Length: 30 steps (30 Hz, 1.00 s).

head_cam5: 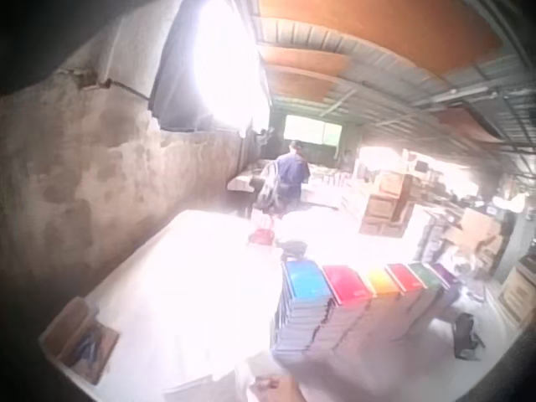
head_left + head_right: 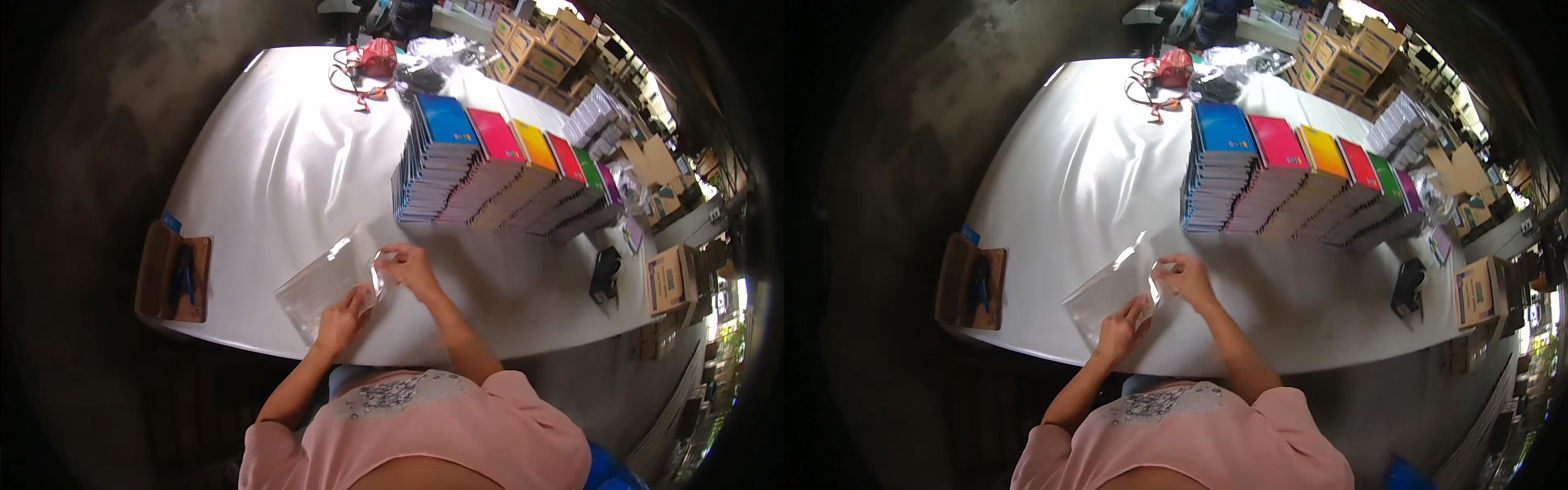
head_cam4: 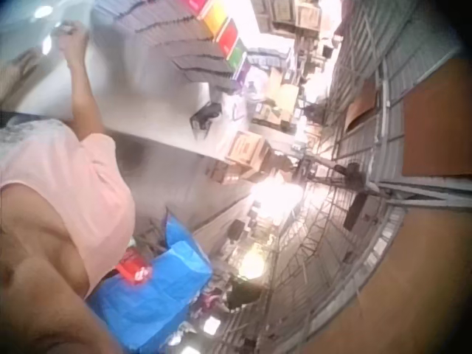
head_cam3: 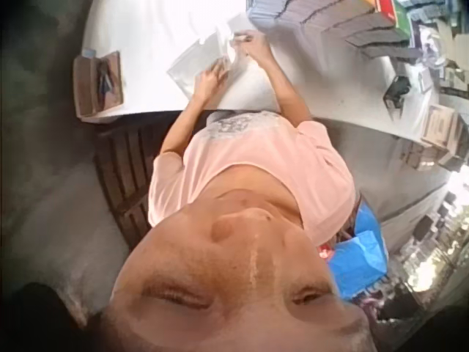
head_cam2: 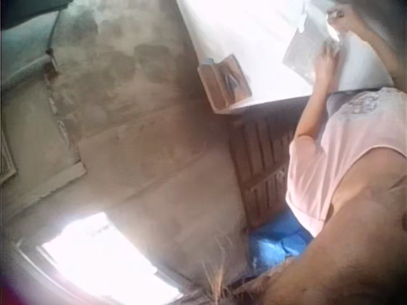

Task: The person picks up stacks of small spiral notebooks, places them into plastic bags, and seals the bags using tape from a dispenser.

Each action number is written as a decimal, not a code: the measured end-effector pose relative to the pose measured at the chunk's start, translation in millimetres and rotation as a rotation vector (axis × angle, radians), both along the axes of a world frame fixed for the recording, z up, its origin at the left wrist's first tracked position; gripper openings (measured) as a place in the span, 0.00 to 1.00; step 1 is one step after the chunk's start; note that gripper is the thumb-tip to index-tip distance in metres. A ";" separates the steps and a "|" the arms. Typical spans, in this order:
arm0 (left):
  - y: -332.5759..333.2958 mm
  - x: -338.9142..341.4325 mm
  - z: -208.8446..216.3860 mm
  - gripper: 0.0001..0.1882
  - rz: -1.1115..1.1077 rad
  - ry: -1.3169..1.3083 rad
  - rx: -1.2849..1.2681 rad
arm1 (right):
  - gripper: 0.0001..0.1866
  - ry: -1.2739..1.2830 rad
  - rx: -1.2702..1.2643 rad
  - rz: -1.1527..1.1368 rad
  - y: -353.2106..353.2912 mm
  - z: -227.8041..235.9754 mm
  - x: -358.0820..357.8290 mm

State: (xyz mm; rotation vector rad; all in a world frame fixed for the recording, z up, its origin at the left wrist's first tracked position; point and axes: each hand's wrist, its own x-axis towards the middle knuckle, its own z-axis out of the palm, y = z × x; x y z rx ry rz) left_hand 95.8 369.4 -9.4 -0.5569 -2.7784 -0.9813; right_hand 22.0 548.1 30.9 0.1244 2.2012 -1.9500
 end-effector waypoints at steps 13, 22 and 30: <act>196.1 -28.0 79.1 0.08 -0.094 -0.574 0.937 | 0.50 0.263 -0.347 -0.417 153.9 55.4 94.4; 328.3 -14.4 77.3 0.07 -0.388 -1.122 1.340 | 0.43 0.503 0.005 -0.406 251.2 47.5 132.2; 362.2 -4.6 50.9 0.27 -0.236 -0.932 1.454 | 0.25 0.334 -0.068 -0.221 296.3 30.1 131.1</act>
